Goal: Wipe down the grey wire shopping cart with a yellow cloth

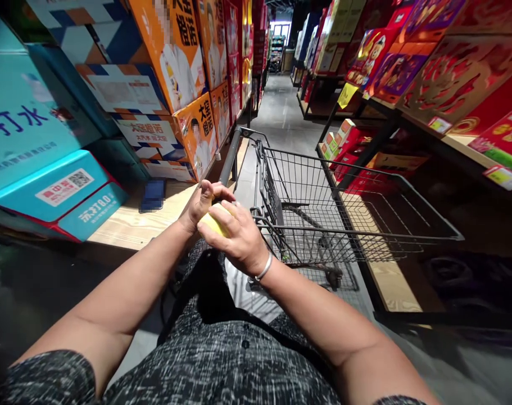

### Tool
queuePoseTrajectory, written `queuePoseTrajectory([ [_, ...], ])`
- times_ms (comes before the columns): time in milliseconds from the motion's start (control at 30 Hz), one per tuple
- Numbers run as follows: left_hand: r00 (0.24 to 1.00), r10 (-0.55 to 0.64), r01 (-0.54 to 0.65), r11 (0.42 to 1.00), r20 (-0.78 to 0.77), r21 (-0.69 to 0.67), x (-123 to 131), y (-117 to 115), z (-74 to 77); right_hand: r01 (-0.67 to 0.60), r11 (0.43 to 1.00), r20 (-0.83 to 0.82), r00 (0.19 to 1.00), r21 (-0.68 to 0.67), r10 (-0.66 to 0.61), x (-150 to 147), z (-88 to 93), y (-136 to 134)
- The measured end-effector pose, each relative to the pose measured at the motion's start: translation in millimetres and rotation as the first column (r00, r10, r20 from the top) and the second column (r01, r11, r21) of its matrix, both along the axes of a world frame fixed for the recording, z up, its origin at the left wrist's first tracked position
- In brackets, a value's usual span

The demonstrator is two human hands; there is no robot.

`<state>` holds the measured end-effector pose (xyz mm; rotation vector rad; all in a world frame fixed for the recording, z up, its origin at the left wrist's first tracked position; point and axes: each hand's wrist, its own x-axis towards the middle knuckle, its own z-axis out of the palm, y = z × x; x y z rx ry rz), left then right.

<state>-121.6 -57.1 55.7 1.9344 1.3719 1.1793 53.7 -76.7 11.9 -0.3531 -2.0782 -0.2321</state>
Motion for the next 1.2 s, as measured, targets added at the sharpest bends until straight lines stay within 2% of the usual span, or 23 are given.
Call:
queuePoseTrajectory([
  [100, 0.999, 0.007, -0.005, 0.999, -0.043, 0.045, -6, 18, -5.4, 0.003, 0.998, 0.036, 0.999, 0.062, -0.005, 3, -11.1, 17],
  [200, 0.999, 0.021, -0.017, 0.997, -0.047, 0.08, -12, 32, -10.1, 0.025, 0.998, 0.029, 0.999, 0.054, -0.027, 25, -23.9, 34],
  [367, 0.997, 0.071, -0.068, 0.995, -0.026, 0.075, -26, 43, -10.4, 0.093, 0.992, 0.031, 0.995, -0.087, -0.09, 88, -56.3, 48],
  [433, 0.995, 0.097, -0.094, 0.992, -0.025, 0.083, -33, 46, -9.8, 0.175, 0.972, 0.054, 0.984, -0.156, -0.169, 111, -68.9, 51],
  [500, 0.992, 0.115, -0.11, 0.988, -0.046, 0.109, -40, 50, -8.6, 0.255, 0.946, 0.06, 0.967, -0.201, -0.248, 121, -75.5, 52],
  [567, 0.983, 0.131, -0.112, 0.983, -0.129, 0.146, -46, 54, -5.6, 0.278, 0.936, 0.058, 0.961, -0.216, -0.272, 113, -74.0, 52],
  [633, 0.94, 0.154, -0.113, 0.983, -0.305, 0.147, -48, 56, 0.9, 0.224, 0.953, 0.065, 0.974, -0.202, -0.215, 89, -65.7, 51],
  [733, 0.767, 0.265, -0.216, 0.964, -0.584, 0.154, -38, 51, 14.9, 0.112, 0.983, 0.065, 0.993, -0.148, -0.103, 39, -49.2, 54],
  [800, 0.692, 0.363, -0.289, 0.931, -0.624, 0.222, -24, 44, 22.5, 0.079, 0.991, 0.057, 0.996, -0.109, -0.073, 12, -43.2, 60],
  [900, 0.741, 0.369, -0.271, 0.929, -0.561, 0.253, -3, 32, 22.8, 0.096, 0.986, 0.059, 0.994, -0.137, -0.088, -6, -49.0, 72],
  [967, 0.737, 0.34, -0.241, 0.94, -0.584, 0.243, 3, 28, 14.8, 0.107, 0.974, 0.07, 0.993, -0.201, -0.095, -2, -60.3, 76],
  [1033, 0.676, 0.329, -0.205, 0.943, -0.66, 0.261, 1, 27, 3.4, 0.108, 0.956, 0.091, 0.992, -0.271, -0.087, 14, -72.1, 77],
  [1100, 0.615, 0.333, -0.155, 0.94, -0.715, 0.304, -6, 28, -6.9, 0.141, 0.927, 0.09, 0.989, -0.349, -0.117, 39, -79.9, 76],
  [1200, 0.58, 0.352, -0.1, 0.926, -0.734, 0.365, -17, 32, -15.1, 0.266, 0.854, 0.077, 0.963, -0.447, -0.26, 91, -80.5, 75],
])
